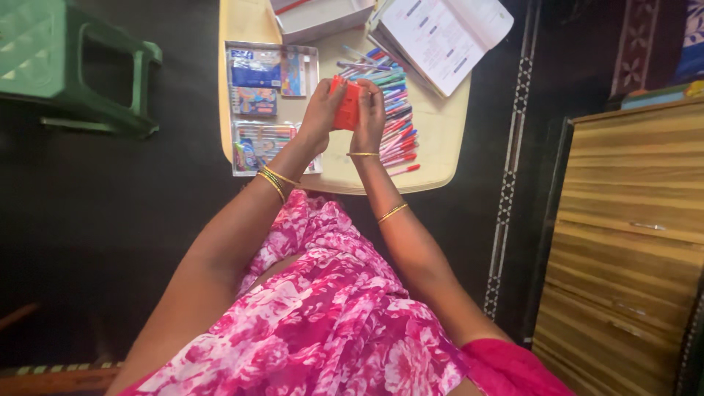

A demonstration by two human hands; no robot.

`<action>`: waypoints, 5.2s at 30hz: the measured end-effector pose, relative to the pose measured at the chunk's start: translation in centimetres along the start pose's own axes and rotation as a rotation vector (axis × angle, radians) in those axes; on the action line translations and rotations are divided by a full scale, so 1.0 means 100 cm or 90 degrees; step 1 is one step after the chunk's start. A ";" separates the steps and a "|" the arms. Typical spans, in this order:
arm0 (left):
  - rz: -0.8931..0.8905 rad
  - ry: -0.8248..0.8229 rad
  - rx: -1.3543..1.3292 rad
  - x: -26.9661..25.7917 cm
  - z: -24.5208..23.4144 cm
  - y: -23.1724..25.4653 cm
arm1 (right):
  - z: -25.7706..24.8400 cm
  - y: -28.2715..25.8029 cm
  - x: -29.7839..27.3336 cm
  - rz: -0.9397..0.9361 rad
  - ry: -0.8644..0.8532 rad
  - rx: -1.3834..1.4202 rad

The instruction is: The person organizes stationery on a table by placing colored markers into a clear plastic case, then arranging other stationery items like erasers and pencil sharpeners into a white box. The person also handles a small red box and places it into the white box.

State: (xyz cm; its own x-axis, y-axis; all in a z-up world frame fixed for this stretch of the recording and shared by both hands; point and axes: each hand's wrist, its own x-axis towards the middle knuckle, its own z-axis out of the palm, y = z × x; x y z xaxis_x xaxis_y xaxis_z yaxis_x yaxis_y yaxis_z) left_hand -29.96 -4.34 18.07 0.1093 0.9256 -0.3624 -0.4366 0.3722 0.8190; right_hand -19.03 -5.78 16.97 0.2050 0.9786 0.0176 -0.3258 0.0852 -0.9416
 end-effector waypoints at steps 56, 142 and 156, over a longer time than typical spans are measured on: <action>0.165 -0.089 -0.461 -0.030 -0.085 0.090 | 0.122 -0.067 -0.066 -0.276 -0.194 -0.349; 0.231 0.066 -0.317 -0.020 -0.050 0.046 | 0.097 -0.022 -0.013 0.028 -0.005 -0.133; 0.121 0.130 -0.404 -0.011 -0.056 0.054 | 0.098 -0.031 -0.024 -0.010 -0.086 -0.153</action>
State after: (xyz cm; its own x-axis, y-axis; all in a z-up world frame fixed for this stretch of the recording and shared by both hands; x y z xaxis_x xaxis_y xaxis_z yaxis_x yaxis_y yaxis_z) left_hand -37.41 -3.77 20.39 -0.1645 0.9159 -0.3661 -0.8761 0.0348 0.4808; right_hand -27.55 -6.55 23.10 0.0780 0.9950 0.0623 -0.0919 0.0694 -0.9933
